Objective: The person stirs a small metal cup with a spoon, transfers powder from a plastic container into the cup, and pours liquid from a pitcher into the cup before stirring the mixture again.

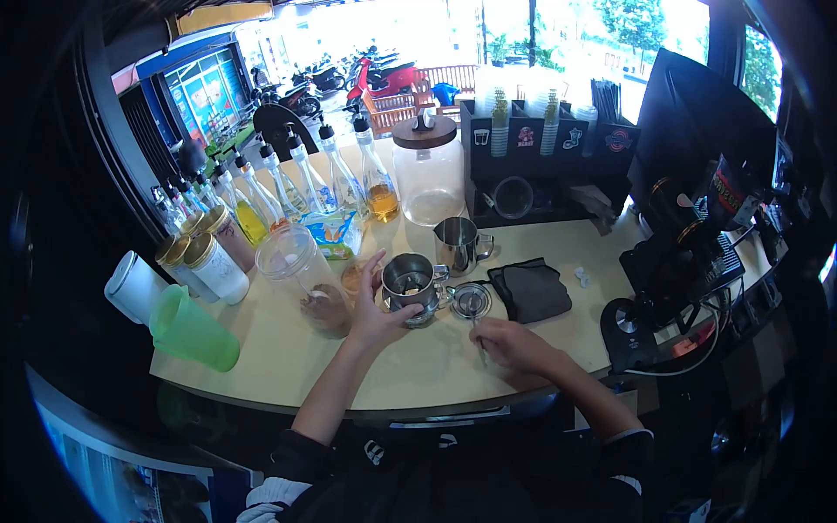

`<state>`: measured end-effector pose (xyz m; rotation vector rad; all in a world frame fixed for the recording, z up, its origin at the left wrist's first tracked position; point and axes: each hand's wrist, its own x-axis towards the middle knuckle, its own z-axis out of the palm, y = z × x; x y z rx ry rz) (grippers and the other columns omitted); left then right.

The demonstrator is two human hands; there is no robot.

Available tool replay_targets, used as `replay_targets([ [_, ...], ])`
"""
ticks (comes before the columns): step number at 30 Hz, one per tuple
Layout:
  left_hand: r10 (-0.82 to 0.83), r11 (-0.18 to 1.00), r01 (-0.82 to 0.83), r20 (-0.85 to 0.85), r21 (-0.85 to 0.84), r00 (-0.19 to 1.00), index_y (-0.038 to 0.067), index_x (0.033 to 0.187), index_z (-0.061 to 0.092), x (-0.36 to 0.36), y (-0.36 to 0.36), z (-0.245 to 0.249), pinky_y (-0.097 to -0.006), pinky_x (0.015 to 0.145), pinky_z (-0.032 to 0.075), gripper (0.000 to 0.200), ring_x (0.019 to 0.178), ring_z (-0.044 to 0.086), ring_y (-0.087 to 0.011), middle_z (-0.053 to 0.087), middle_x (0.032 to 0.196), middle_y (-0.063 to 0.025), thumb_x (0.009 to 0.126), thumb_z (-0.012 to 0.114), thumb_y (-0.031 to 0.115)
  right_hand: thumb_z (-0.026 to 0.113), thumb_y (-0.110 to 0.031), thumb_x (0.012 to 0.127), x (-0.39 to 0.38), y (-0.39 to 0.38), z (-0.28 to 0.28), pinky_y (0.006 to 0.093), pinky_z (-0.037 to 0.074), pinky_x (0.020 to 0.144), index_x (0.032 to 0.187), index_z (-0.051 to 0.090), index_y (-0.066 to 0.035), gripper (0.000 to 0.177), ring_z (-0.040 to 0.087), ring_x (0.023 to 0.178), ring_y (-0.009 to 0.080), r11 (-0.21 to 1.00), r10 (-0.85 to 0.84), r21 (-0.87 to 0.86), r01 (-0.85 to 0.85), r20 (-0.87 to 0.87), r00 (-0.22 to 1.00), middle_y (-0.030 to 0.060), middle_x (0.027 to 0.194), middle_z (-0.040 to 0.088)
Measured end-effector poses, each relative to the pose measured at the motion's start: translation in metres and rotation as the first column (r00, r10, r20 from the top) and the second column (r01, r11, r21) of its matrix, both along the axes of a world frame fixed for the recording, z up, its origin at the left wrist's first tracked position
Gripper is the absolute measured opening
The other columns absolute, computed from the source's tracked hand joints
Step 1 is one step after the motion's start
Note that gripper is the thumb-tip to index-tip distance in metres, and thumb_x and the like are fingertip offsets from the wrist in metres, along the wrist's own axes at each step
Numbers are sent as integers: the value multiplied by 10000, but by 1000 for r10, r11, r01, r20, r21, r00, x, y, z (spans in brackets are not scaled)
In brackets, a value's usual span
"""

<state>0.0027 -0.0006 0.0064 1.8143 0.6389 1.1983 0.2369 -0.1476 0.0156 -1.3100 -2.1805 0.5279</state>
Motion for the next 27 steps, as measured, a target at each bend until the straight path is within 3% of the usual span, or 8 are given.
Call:
replay_targets([
  [3, 6, 1000, -6, 1, 3, 1000, 91, 1441, 243, 0, -1, 0, -386, 1062, 355, 1070, 1110, 561, -229, 600, 1120, -118, 592, 886, 196, 581, 45, 833, 5, 6, 14, 328, 479, 608, 974, 605, -22, 158, 614, 723, 246, 954, -100, 263, 144, -174, 980, 119, 836, 612],
  [8, 15, 1000, -15, -44, 0, 999, 91, 1444, 236, -1, -1, 11, -389, 1055, 367, 1075, 1105, 566, -229, 598, 1126, -120, 590, 881, 190, 555, -2, 908, -2, 16, 53, 233, 447, 575, 1030, 614, 15, 137, 582, 624, 116, 876, -181, 332, 349, -444, 878, 90, 763, 622],
  [11, -19, 999, 21, -86, 24, 996, 92, 1448, 226, -4, 3, 16, -390, 1056, 370, 1091, 1122, 563, -234, 595, 1147, -129, 582, 881, 189, 550, -35, 932, -25, 26, 77, 206, 487, 592, 961, 643, 40, 124, 600, 638, 82, 916, -25, 221, 335, -802, 597, 74, 802, 650],
  [12, -39, 999, 40, -89, 10, 995, 93, 1449, 221, -4, 4, 18, -391, 1063, 365, 1098, 1136, 556, -237, 591, 1161, -134, 578, 882, 190, 550, -35, 932, -29, 31, 78, 206, 487, 592, 961, 643, 40, 124, 600, 638, 82, 917, -22, 220, 332, -804, 594, 74, 802, 650],
  [14, -54, 999, 54, -97, -5, 994, 93, 1450, 216, -7, 6, 21, -391, 1070, 359, 1106, 1151, 550, -239, 587, 1175, -139, 574, 883, 190, 577, -52, 921, -36, 40, 78, 235, 529, 658, 985, 650, 35, 130, 657, 737, 108, 922, -66, 277, 269, -575, 815, 107, 863, 672],
  [15, -66, 998, 67, -106, 10, 992, 105, 1456, 205, -9, 7, 23, -392, 1069, 353, 1120, 1147, 547, -228, 582, 1182, -127, 572, 888, 179, 597, -65, 912, -38, 45, 76, 261, 545, 695, 1014, 649, 31, 149, 682, 813, 140, 925, -86, 277, 259, -510, 856, 131, 920, 681],
  [23, -161, 986, 165, -122, 26, 979, 116, 1467, 183, -17, 13, 44, -390, 1068, 352, 1139, 1174, 531, -236, 559, 1225, -119, 567, 882, 132, 532, -91, 954, -41, 65, 72, 269, 527, 767, 1057, 612, 26, 175, 634, 815, 129, 980, 46, 193, 49, -457, 888, 95, 910, 644],
  [27, -199, 978, 208, -174, 32, 964, 124, 1465, 194, -21, 15, 53, -382, 1079, 345, 1132, 1206, 512, -230, 535, 1278, -120, 561, 875, 109, 470, -104, 983, -35, 69, 78, 267, 514, 783, 1062, 596, 17, 192, 612, 846, 110, 998, 34, 55, -1, -599, 800, 69, 912, 626],
])
